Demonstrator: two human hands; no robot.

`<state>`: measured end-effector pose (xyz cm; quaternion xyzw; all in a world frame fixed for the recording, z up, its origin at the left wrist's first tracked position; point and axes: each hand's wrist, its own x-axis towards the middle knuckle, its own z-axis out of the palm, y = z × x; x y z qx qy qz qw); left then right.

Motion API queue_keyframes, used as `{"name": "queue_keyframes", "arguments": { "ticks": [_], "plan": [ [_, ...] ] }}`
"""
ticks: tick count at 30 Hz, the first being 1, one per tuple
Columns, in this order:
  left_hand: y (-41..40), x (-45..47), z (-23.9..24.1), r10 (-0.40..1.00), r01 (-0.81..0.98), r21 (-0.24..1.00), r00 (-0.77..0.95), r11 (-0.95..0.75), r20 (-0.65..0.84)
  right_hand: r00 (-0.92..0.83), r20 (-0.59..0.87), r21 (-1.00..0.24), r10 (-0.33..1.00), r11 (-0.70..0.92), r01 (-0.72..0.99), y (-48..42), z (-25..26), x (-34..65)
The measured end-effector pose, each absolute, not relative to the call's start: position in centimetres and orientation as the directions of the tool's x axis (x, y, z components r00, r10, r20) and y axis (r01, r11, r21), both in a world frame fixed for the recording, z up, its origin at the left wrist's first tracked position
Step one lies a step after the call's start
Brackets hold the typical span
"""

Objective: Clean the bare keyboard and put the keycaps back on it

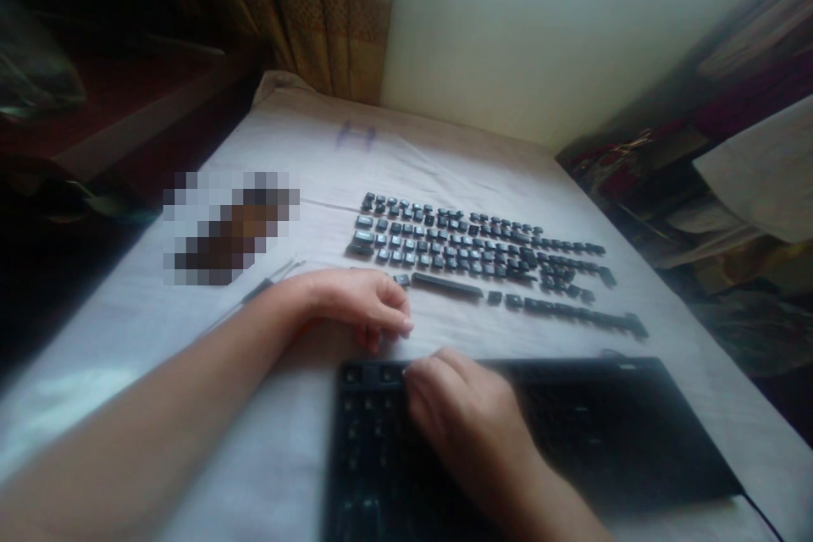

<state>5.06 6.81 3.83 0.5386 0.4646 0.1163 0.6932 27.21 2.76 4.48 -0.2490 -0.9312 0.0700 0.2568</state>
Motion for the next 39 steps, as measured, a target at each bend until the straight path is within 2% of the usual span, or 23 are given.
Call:
{"name": "queue_keyframes", "arguments": {
  "ticks": [10, 17, 29, 39],
  "plan": [
    [6.9, 5.1, 3.8, 0.657, 0.348, 0.851, 0.541, 0.394, -0.526, -0.739, 0.435, -0.268, 0.515, 0.857, 0.440, 2.9, 4.7, 27.0],
    [6.9, 5.2, 4.0, 0.658, 0.342, 0.852, 0.541, 0.397, -0.524, -0.728, 0.448, -0.339, 0.519, 0.852, 0.399, 2.5, 5.7, 26.8],
    [6.8, 5.3, 4.1, 0.662, 0.329, 0.851, 0.535, 0.409, -0.525, -0.748, 0.422, -0.302, 0.513, 0.857, 0.418, 2.3, 4.4, 25.7],
    [7.4, 3.1, 3.5, 0.689, 0.342, 0.850, 0.499, 0.401, -0.526, -0.748, 0.383, -0.318, 0.542, 0.838, 0.444, 2.3, 4.3, 25.7]
  ]
}}
